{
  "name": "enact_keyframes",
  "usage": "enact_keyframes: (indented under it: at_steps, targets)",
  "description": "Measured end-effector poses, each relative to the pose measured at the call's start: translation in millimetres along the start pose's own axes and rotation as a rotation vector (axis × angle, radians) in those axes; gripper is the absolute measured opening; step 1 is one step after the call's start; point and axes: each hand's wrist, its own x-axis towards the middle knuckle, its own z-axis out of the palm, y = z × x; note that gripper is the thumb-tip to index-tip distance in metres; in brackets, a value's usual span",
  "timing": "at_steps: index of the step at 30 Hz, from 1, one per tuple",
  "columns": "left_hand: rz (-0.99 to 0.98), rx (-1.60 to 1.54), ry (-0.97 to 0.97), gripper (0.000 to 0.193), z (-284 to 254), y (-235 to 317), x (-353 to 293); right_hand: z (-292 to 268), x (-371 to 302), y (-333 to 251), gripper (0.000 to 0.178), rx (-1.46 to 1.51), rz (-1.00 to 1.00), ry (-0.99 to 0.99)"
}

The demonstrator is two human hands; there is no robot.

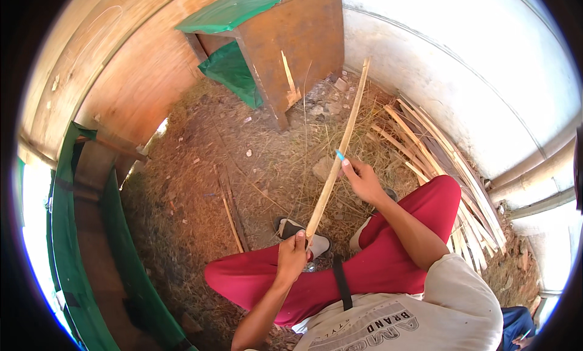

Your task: The person sits on the ground and uses a utility knife to shave thin strips off a long bamboo stick. They repeatedly rotate the stick and scrape along its length, producing wood shavings that fall onto the floor.

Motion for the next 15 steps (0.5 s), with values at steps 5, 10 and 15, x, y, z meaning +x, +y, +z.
enact_keyframes:
  at_steps: [5,10,15]
  targets:
    - [-0.156,-0.151,0.009,0.049,0,7,11,10,-34,-9,0.035,-0.223,-0.350,0.038]
    - [0.025,-0.108,0.131,0.049,9,-1,29,17,-43,-7,0.039,-0.420,-0.391,-0.072]
    - [0.166,0.141,0.206,0.055,13,-9,39,23,-43,-3,0.043,-0.506,-0.405,-0.028]
